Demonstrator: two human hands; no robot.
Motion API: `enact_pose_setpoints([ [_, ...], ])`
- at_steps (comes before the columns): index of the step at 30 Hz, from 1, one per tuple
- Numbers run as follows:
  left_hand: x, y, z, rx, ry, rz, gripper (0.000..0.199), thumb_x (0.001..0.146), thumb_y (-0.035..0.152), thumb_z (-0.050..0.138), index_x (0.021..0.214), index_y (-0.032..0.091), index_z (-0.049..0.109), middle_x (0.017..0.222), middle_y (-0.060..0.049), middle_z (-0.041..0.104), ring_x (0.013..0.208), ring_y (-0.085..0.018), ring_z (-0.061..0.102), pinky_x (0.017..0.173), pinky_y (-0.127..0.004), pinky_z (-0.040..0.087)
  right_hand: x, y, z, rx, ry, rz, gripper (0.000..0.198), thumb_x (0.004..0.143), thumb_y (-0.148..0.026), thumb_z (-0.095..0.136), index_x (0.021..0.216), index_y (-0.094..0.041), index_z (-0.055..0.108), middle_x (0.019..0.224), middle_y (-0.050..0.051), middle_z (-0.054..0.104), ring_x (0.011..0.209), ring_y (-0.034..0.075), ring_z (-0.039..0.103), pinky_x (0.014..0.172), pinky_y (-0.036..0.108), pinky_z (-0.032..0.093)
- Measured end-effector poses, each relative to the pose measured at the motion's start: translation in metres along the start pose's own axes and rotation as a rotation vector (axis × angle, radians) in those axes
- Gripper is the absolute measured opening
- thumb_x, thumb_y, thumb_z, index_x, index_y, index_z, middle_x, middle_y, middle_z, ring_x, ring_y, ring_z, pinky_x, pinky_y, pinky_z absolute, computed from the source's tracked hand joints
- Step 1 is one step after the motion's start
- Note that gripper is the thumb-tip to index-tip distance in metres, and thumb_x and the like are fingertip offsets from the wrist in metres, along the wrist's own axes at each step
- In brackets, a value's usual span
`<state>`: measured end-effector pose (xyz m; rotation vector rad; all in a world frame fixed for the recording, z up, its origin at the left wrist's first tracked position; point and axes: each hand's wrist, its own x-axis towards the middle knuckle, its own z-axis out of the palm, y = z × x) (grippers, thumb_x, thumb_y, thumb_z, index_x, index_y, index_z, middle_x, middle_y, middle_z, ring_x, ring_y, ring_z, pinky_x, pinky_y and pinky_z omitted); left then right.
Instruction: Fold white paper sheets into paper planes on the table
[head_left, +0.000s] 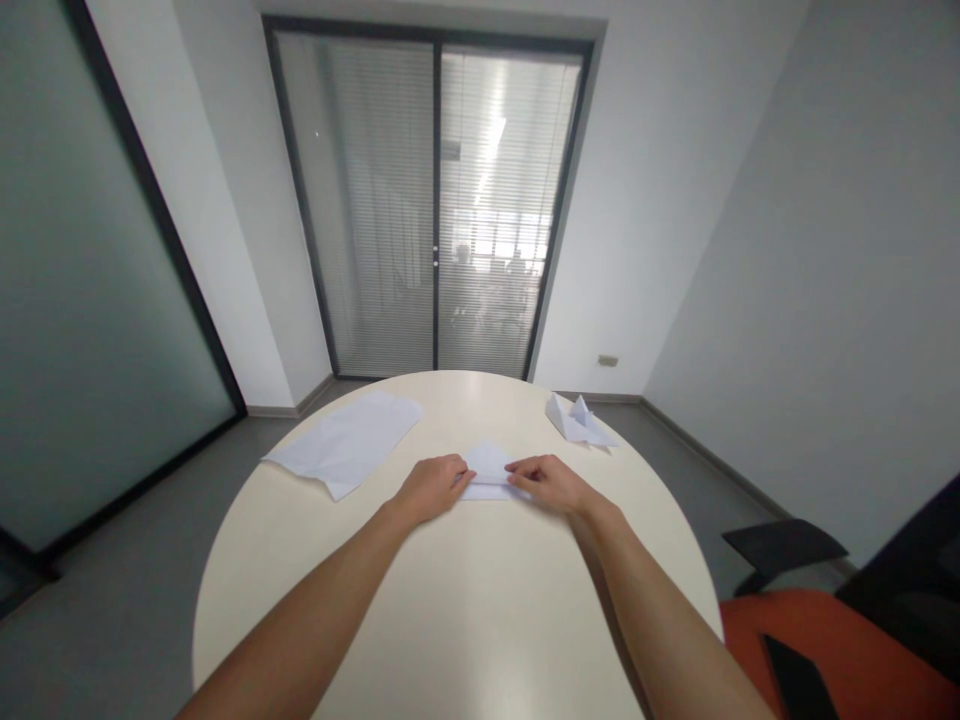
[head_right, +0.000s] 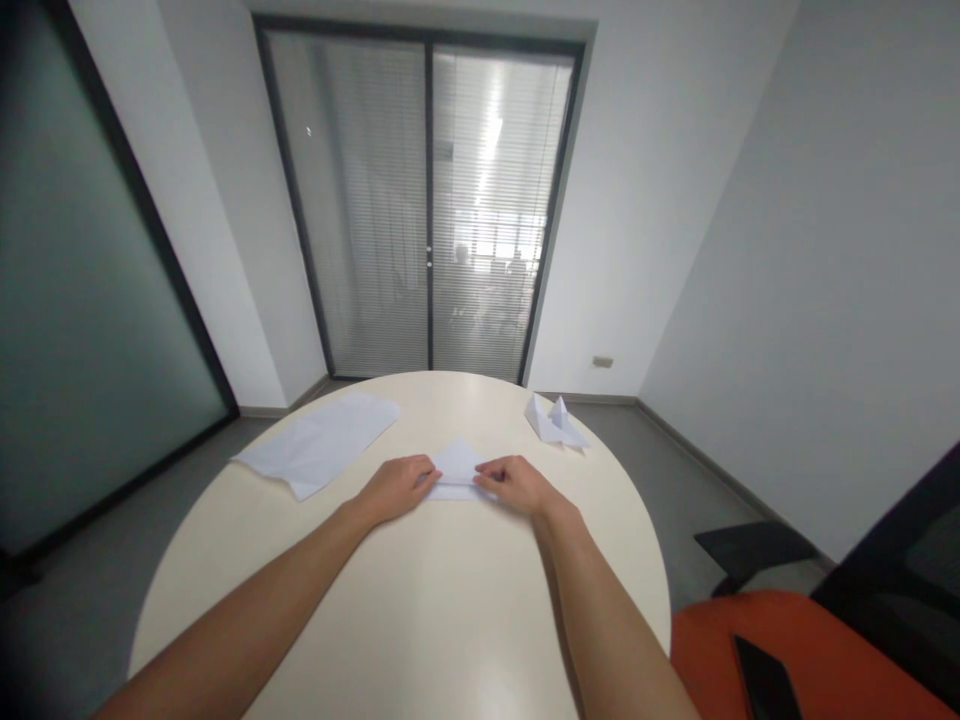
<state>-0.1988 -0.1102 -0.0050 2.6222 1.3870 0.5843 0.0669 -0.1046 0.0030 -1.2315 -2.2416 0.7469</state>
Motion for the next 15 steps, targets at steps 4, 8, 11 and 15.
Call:
enact_pose_setpoints([
  [4, 0.001, -0.001, 0.0, 0.023, -0.001, -0.017, 0.04, 0.101, 0.042, 0.037, 0.095, 0.02, 0.069, 0.098, -0.007, 0.072, 0.091, -0.022, 0.066, 0.081, -0.03, 0.047, 0.0, 0.0, -0.001, 0.025, 0.022, 0.003, 0.044, 0.085, -0.056, 0.058, 0.078, -0.016, 0.077, 0.08, 0.005, 0.074, 0.073, 0.021, 0.061, 0.067, 0.029, 0.047],
  [8, 0.001, -0.003, 0.001, 0.024, -0.006, -0.014, 0.038, 0.101, 0.042, 0.038, 0.094, 0.021, 0.069, 0.097, -0.006, 0.072, 0.089, -0.022, 0.067, 0.078, -0.03, 0.047, -0.002, 0.001, -0.002, 0.004, 0.03, 0.025, 0.045, 0.086, -0.056, 0.056, 0.077, -0.016, 0.075, 0.074, 0.004, 0.072, 0.07, 0.019, 0.059, 0.063, 0.028, 0.044],
  [11, 0.001, -0.006, 0.001, -0.009, 0.0, -0.012, 0.035, 0.1, 0.04, 0.039, 0.098, 0.022, 0.069, 0.099, -0.006, 0.073, 0.092, -0.022, 0.067, 0.08, -0.03, 0.048, -0.002, 0.003, -0.004, -0.016, 0.045, 0.037, 0.044, 0.088, -0.053, 0.054, 0.079, -0.015, 0.075, 0.074, 0.004, 0.072, 0.068, 0.018, 0.059, 0.062, 0.027, 0.043],
  [15, 0.0, -0.011, 0.002, -0.085, 0.008, -0.028, 0.032, 0.1, 0.034, 0.038, 0.112, 0.023, 0.066, 0.109, -0.006, 0.073, 0.099, -0.022, 0.067, 0.088, -0.031, 0.048, -0.001, 0.006, -0.005, -0.047, 0.087, 0.033, 0.037, 0.088, -0.045, 0.054, 0.084, -0.015, 0.075, 0.081, 0.005, 0.073, 0.072, 0.019, 0.061, 0.066, 0.027, 0.045],
])
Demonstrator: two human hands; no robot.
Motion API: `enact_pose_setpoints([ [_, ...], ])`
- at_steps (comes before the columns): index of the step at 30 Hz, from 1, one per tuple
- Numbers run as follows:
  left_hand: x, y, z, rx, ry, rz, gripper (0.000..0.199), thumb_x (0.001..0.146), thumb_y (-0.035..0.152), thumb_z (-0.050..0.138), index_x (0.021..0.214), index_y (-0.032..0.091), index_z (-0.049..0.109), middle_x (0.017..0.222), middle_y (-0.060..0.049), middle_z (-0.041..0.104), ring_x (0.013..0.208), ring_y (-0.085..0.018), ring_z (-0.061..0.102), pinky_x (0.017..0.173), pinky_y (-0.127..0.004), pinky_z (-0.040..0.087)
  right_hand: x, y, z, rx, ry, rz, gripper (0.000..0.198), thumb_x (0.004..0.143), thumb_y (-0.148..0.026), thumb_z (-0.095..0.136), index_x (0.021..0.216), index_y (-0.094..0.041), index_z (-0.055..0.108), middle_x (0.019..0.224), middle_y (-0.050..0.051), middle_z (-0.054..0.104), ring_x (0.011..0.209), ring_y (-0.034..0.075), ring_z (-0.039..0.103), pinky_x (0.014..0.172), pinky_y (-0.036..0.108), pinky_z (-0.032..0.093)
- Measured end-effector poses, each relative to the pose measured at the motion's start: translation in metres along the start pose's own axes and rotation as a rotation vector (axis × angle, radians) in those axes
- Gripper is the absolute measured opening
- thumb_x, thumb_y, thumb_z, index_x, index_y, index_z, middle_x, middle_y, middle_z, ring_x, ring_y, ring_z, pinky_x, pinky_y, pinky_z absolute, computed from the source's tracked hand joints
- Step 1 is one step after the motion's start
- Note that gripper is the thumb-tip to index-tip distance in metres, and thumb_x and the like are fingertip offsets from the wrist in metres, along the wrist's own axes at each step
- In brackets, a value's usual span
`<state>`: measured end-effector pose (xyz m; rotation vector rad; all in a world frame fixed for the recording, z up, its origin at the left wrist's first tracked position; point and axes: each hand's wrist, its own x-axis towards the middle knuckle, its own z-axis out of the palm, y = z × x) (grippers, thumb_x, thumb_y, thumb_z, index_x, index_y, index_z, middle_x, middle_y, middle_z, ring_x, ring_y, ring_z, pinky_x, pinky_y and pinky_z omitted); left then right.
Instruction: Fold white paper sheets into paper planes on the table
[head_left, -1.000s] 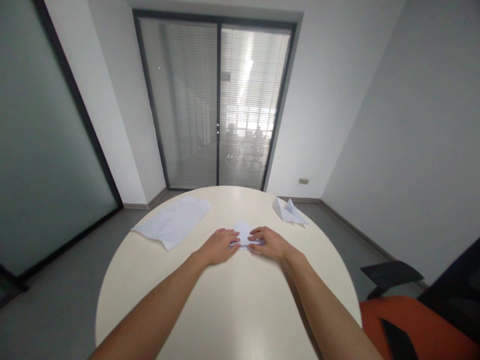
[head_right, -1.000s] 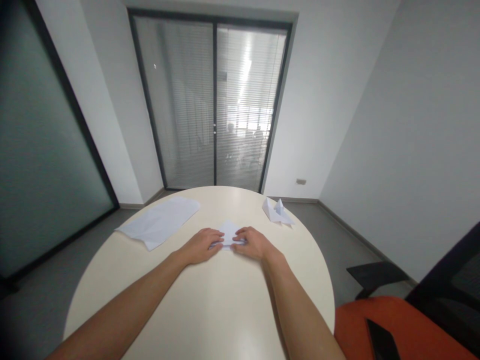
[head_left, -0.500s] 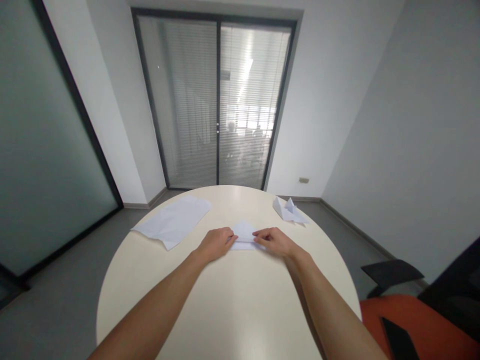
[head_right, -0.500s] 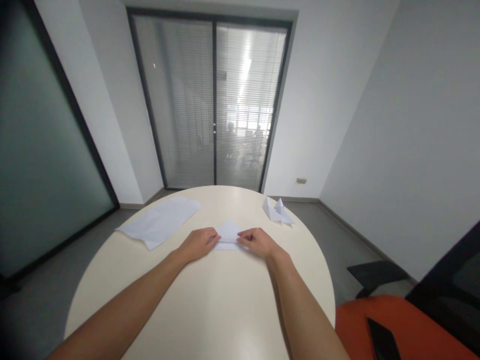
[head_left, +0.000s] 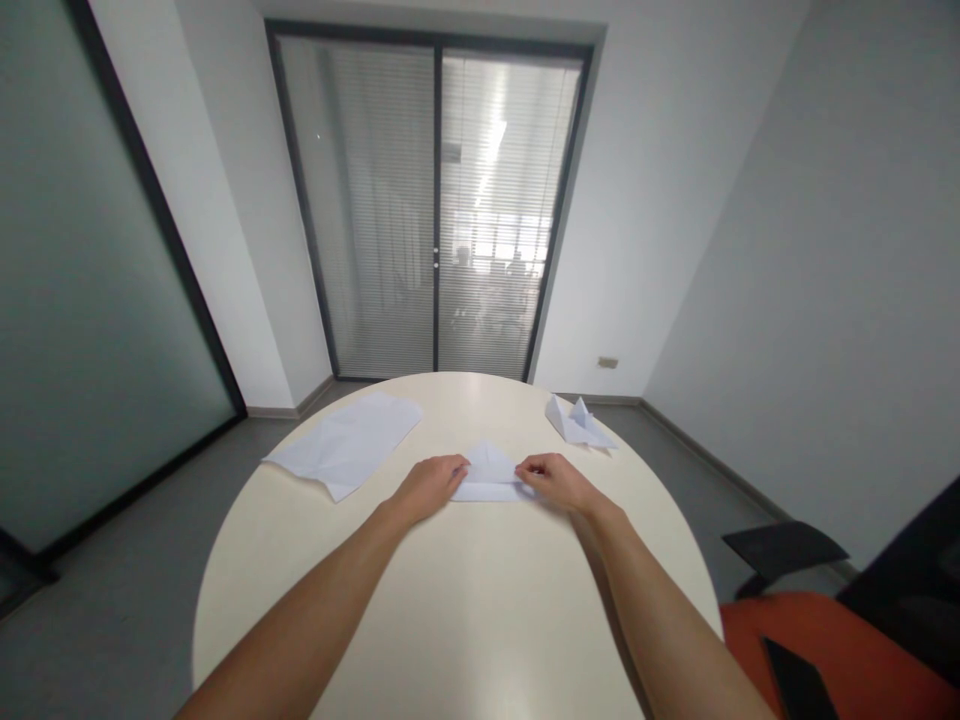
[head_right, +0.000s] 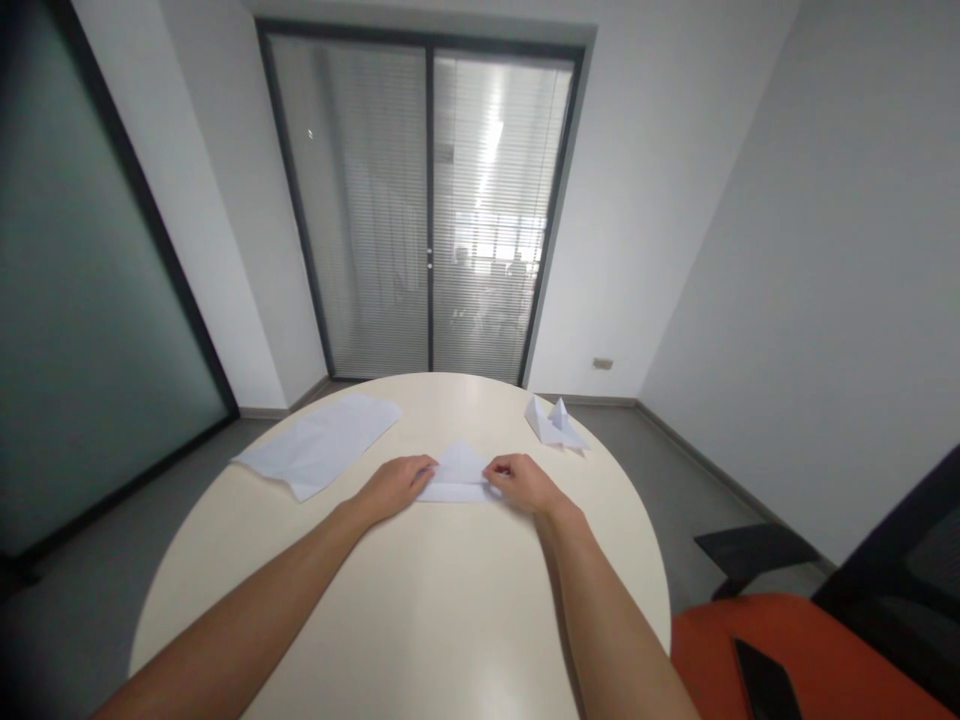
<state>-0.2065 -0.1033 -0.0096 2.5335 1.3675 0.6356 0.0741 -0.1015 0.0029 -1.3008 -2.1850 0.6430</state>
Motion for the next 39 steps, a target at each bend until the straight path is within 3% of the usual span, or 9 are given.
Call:
enact_pose_setpoints([
  [3, 0.0, -0.005, 0.0, -0.06, 0.003, 0.002, 0.033, 0.099, 0.029, 0.039, 0.122, 0.024, 0.062, 0.117, -0.006, 0.071, 0.105, -0.022, 0.066, 0.092, -0.032, 0.048, 0.001, 0.001, -0.001, -0.022, 0.004, 0.002, 0.032, 0.089, -0.039, 0.053, 0.09, -0.016, 0.075, 0.088, 0.006, 0.075, 0.078, 0.021, 0.064, 0.071, 0.029, 0.048],
  [9, 0.0, -0.012, 0.001, -0.116, 0.028, -0.016, 0.035, 0.097, 0.025, 0.04, 0.125, 0.023, 0.06, 0.112, -0.006, 0.072, 0.099, -0.021, 0.067, 0.089, -0.031, 0.049, 0.0, 0.004, 0.001, 0.008, 0.037, -0.013, 0.031, 0.091, -0.035, 0.052, 0.109, -0.018, 0.072, 0.108, 0.008, 0.073, 0.093, 0.023, 0.066, 0.085, 0.034, 0.05],
  [18, 0.002, -0.015, 0.005, -0.139, 0.076, 0.023, 0.037, 0.09, 0.015, 0.045, 0.124, 0.021, 0.059, 0.125, -0.006, 0.067, 0.114, -0.02, 0.061, 0.104, -0.034, 0.045, 0.001, 0.001, 0.002, -0.026, 0.085, 0.001, 0.026, 0.091, -0.028, 0.05, 0.106, -0.019, 0.069, 0.102, 0.007, 0.074, 0.089, 0.021, 0.066, 0.082, 0.033, 0.05],
  [33, 0.003, -0.008, 0.006, 0.013, 0.105, -0.081, 0.041, 0.087, 0.008, 0.047, 0.123, 0.023, 0.061, 0.118, -0.005, 0.07, 0.107, -0.023, 0.065, 0.097, -0.036, 0.046, 0.008, 0.013, 0.01, -0.083, 0.139, -0.009, 0.029, 0.091, -0.024, 0.05, 0.111, -0.02, 0.07, 0.111, 0.008, 0.074, 0.098, 0.023, 0.068, 0.09, 0.035, 0.05],
  [39, 0.004, -0.007, 0.007, 0.077, 0.124, -0.119, 0.038, 0.085, 0.007, 0.05, 0.117, 0.021, 0.064, 0.117, -0.004, 0.07, 0.108, -0.023, 0.063, 0.098, -0.036, 0.043, 0.008, 0.013, 0.011, -0.111, 0.157, -0.033, 0.035, 0.084, -0.013, 0.051, 0.112, -0.019, 0.07, 0.113, 0.007, 0.072, 0.101, 0.022, 0.066, 0.092, 0.034, 0.048],
])
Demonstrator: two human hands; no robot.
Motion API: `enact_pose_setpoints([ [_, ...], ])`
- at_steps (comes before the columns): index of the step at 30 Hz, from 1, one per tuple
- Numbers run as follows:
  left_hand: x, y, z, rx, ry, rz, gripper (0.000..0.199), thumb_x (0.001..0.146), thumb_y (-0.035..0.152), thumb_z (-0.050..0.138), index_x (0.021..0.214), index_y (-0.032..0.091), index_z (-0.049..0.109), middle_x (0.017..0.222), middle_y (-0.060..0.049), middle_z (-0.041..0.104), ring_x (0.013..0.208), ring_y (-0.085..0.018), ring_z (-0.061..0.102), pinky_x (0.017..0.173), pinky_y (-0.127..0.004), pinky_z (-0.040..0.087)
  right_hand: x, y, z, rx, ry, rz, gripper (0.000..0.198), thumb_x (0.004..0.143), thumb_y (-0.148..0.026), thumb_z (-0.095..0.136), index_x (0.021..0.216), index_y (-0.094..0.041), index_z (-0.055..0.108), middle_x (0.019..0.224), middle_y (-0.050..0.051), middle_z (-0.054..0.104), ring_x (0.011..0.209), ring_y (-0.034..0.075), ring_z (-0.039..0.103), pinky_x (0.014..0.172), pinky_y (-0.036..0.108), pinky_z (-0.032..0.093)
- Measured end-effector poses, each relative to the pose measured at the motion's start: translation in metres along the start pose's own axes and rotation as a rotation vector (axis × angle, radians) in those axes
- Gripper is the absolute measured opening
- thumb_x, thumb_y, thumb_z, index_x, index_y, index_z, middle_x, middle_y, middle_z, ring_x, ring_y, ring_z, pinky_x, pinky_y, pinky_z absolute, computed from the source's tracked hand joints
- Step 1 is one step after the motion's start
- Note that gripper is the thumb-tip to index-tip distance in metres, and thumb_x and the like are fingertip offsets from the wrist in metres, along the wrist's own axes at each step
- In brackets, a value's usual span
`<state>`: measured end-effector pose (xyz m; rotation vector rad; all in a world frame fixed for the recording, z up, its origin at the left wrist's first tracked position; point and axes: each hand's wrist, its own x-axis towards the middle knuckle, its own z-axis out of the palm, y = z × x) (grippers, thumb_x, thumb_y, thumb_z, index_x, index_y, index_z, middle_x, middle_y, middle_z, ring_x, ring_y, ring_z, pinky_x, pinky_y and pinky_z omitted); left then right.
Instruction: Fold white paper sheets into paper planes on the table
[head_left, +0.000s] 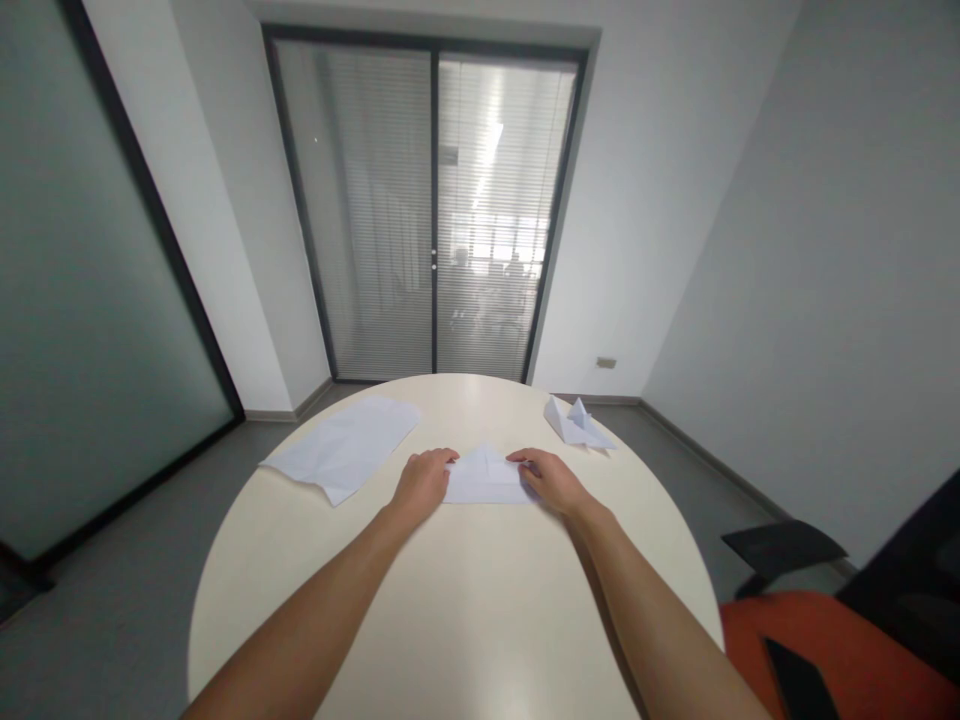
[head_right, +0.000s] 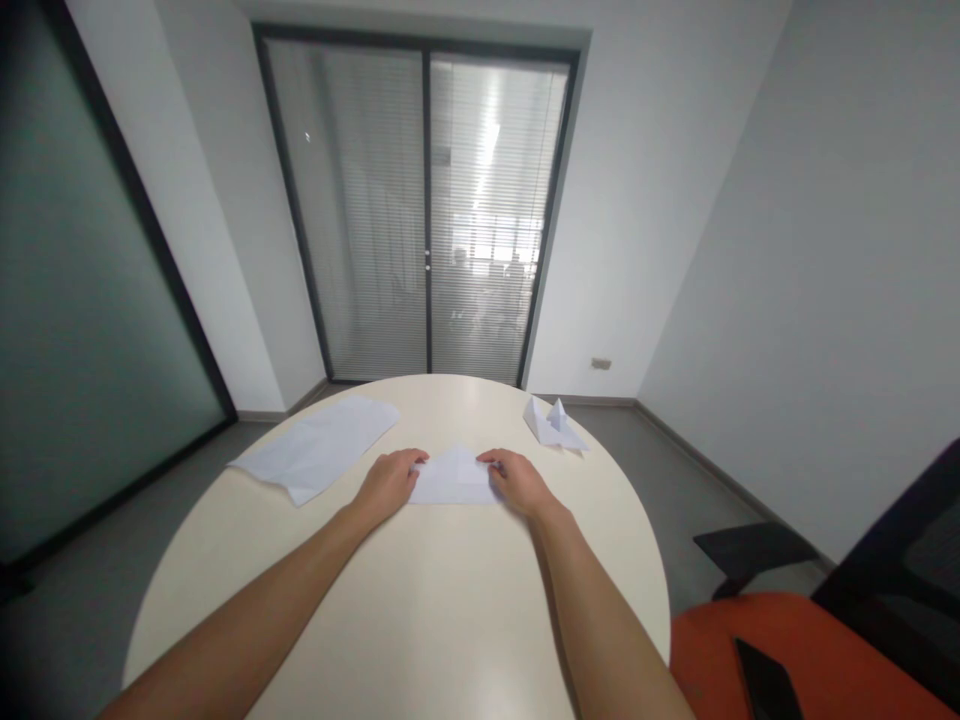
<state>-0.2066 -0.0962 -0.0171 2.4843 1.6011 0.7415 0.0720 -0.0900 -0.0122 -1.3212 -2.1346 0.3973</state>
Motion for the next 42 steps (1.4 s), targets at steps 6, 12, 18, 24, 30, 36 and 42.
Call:
enact_pose_setpoints([
  [6, -0.001, 0.005, -0.002, 0.044, 0.009, -0.104, 0.037, 0.086, 0.005, 0.045, 0.113, 0.021, 0.065, 0.116, -0.005, 0.069, 0.107, -0.019, 0.062, 0.095, -0.03, 0.042, 0.002, 0.002, 0.002, -0.011, -0.028, -0.049, 0.037, 0.081, -0.007, 0.05, 0.105, -0.02, 0.074, 0.109, 0.007, 0.072, 0.099, 0.02, 0.065, 0.092, 0.032, 0.048],
  [12, -0.001, 0.002, -0.001, 0.073, 0.004, -0.2, 0.04, 0.086, 0.002, 0.042, 0.112, 0.024, 0.066, 0.114, -0.004, 0.071, 0.105, -0.02, 0.064, 0.094, -0.032, 0.043, 0.002, 0.008, 0.003, -0.003, -0.044, -0.066, 0.039, 0.08, -0.004, 0.048, 0.104, -0.02, 0.074, 0.111, 0.007, 0.07, 0.102, 0.02, 0.065, 0.095, 0.032, 0.047],
  [18, 0.0, 0.004, -0.007, 0.108, 0.124, -0.159, 0.038, 0.087, 0.004, 0.043, 0.116, 0.019, 0.063, 0.117, -0.008, 0.068, 0.109, -0.023, 0.061, 0.097, -0.037, 0.043, 0.002, 0.009, 0.006, -0.016, -0.044, -0.072, 0.038, 0.08, -0.005, 0.048, 0.103, -0.018, 0.075, 0.111, 0.008, 0.07, 0.1, 0.021, 0.065, 0.096, 0.032, 0.048],
  [24, -0.008, 0.029, 0.003, 0.001, -0.033, 0.25, 0.042, 0.099, 0.026, 0.038, 0.138, 0.018, 0.051, 0.148, -0.008, 0.049, 0.137, -0.02, 0.042, 0.116, -0.036, 0.03, 0.004, 0.006, 0.007, -0.024, -0.048, -0.09, 0.039, 0.08, -0.006, 0.048, 0.105, -0.019, 0.076, 0.111, 0.008, 0.07, 0.1, 0.021, 0.065, 0.097, 0.033, 0.048],
  [30, -0.015, 0.031, 0.014, 0.035, -0.329, 0.24, 0.057, 0.102, 0.051, 0.023, 0.152, 0.025, 0.033, 0.162, -0.007, 0.025, 0.15, -0.028, 0.02, 0.12, -0.051, 0.018, 0.004, 0.007, 0.008, -0.057, -0.054, -0.097, 0.041, 0.081, -0.004, 0.047, 0.107, -0.018, 0.075, 0.112, 0.009, 0.07, 0.101, 0.02, 0.065, 0.096, 0.033, 0.049],
  [36, -0.013, 0.029, 0.012, 0.052, -0.33, 0.234, 0.056, 0.101, 0.049, 0.028, 0.152, 0.025, 0.035, 0.162, -0.006, 0.024, 0.15, -0.027, 0.019, 0.121, -0.05, 0.016, 0.008, -0.016, 0.007, -0.292, -0.015, -0.157, 0.038, 0.084, -0.008, 0.049, 0.112, -0.018, 0.073, 0.119, 0.013, 0.069, 0.113, 0.028, 0.06, 0.102, 0.045, 0.046],
  [42, -0.012, 0.03, 0.015, 0.028, -0.309, 0.213, 0.059, 0.099, 0.043, 0.033, 0.153, 0.02, 0.031, 0.162, -0.009, 0.026, 0.15, -0.025, 0.018, 0.122, -0.047, 0.016, 0.006, -0.052, 0.042, -0.009, -0.117, -0.218, 0.055, 0.103, -0.045, 0.03, 0.147, -0.015, 0.045, 0.151, 0.015, 0.045, 0.141, 0.026, 0.04, 0.118, 0.046, 0.031],
])
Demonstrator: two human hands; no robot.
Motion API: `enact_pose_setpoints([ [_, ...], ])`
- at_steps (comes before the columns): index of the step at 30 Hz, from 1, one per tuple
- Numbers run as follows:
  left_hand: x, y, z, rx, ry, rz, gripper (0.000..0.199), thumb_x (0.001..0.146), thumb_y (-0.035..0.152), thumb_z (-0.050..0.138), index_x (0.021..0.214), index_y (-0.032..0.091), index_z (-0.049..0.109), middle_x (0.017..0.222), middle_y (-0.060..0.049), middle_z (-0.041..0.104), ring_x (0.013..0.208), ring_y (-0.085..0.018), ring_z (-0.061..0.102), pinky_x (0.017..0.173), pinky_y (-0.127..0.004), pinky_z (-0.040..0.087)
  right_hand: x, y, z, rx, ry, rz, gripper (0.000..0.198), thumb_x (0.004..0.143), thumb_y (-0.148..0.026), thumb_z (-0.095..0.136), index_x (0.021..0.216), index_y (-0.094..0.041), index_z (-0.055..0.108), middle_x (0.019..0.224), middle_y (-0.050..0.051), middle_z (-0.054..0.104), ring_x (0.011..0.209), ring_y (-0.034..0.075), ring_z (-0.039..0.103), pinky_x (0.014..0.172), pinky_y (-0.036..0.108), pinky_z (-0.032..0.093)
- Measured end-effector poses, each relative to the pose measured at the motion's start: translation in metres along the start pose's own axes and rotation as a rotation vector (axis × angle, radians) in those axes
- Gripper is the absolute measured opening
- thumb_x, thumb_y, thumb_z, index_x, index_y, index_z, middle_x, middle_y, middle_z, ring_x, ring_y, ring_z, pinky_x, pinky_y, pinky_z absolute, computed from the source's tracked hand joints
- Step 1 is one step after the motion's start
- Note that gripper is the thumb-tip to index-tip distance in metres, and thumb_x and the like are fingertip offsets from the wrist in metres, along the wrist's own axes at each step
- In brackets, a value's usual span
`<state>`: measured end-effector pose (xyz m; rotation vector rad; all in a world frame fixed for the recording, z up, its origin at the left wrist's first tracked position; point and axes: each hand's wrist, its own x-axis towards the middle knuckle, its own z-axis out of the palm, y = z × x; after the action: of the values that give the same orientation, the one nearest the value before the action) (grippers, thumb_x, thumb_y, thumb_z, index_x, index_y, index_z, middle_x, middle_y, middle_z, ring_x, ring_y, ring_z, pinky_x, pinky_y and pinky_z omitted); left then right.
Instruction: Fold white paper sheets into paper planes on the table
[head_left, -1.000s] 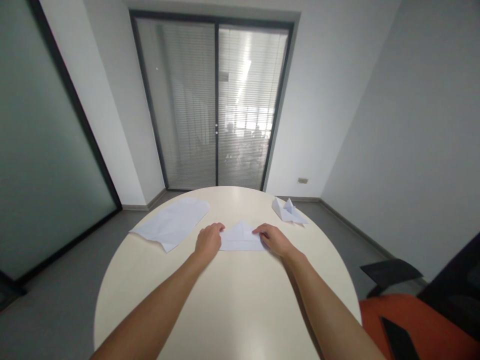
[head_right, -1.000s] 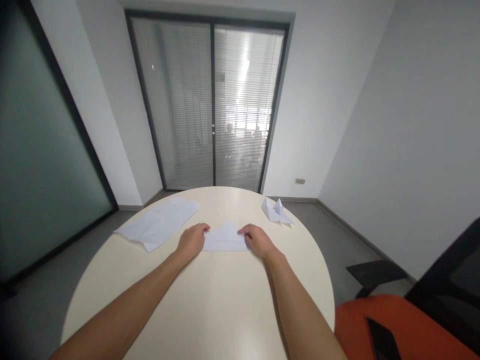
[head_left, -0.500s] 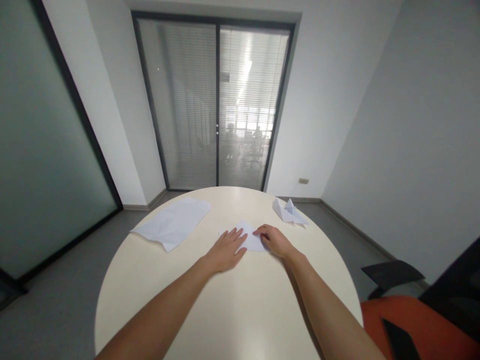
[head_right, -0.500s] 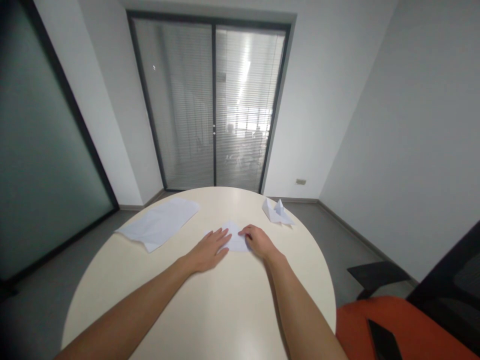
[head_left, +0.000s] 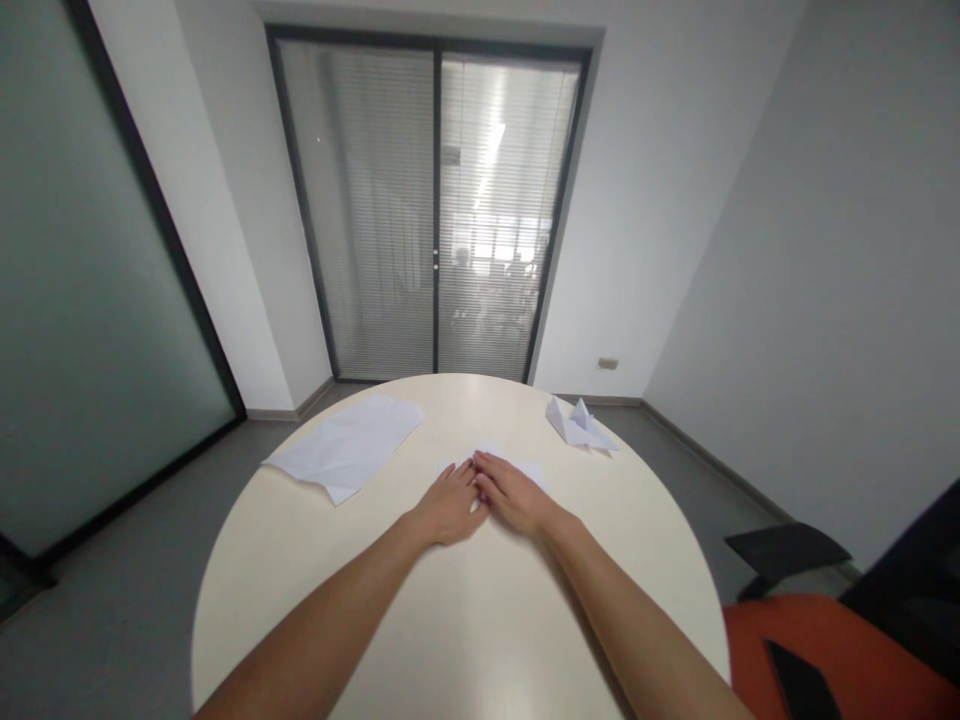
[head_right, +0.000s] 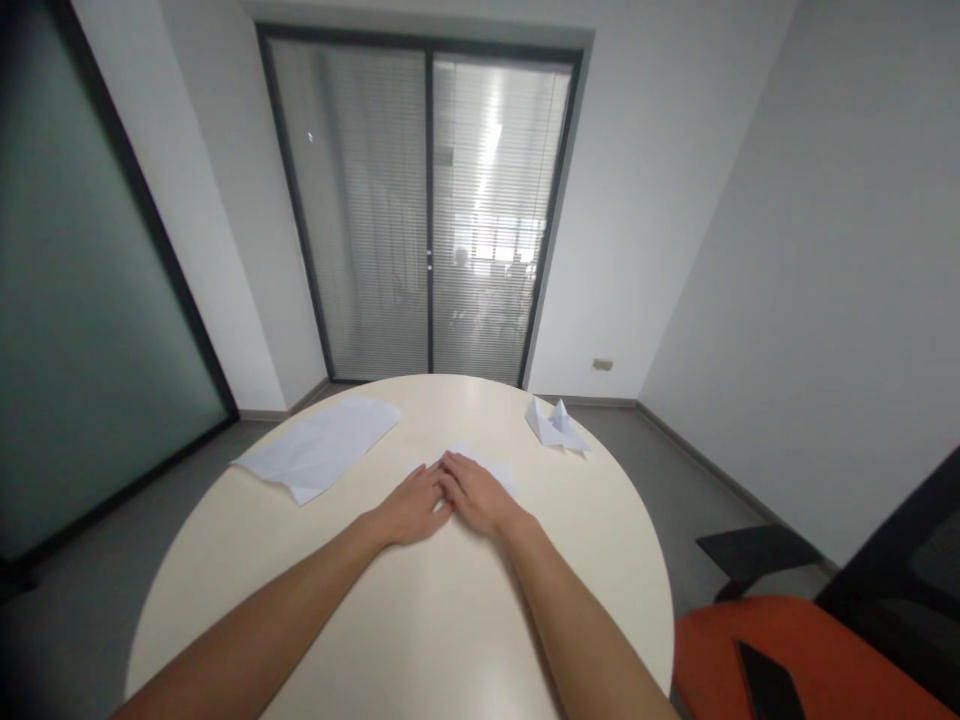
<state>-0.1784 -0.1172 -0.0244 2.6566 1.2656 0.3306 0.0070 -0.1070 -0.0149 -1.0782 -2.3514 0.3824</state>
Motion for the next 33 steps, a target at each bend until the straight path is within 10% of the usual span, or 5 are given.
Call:
enact_pose_setpoints([
  [7, 0.003, -0.002, 0.002, -0.004, -0.017, -0.019, 0.065, 0.099, 0.045, 0.029, 0.158, 0.018, 0.017, 0.164, -0.008, 0.017, 0.151, -0.027, 0.015, 0.122, -0.047, 0.014, -0.001, 0.004, 0.012, 0.022, -0.176, 0.242, 0.087, 0.096, -0.07, 0.017, 0.157, -0.008, 0.02, 0.162, 0.015, 0.014, 0.151, 0.025, 0.013, 0.124, 0.043, 0.012],
  [33, -0.001, 0.001, -0.01, 0.1, -0.077, -0.214, 0.07, 0.099, 0.047, 0.022, 0.153, 0.002, 0.025, 0.161, -0.021, 0.015, 0.15, -0.031, 0.013, 0.121, -0.047, 0.018, -0.012, 0.01, -0.008, -0.229, -0.225, 0.436, 0.083, 0.095, -0.067, 0.027, 0.157, -0.011, 0.02, 0.164, 0.013, 0.01, 0.151, 0.031, 0.007, 0.12, 0.05, 0.01],
])
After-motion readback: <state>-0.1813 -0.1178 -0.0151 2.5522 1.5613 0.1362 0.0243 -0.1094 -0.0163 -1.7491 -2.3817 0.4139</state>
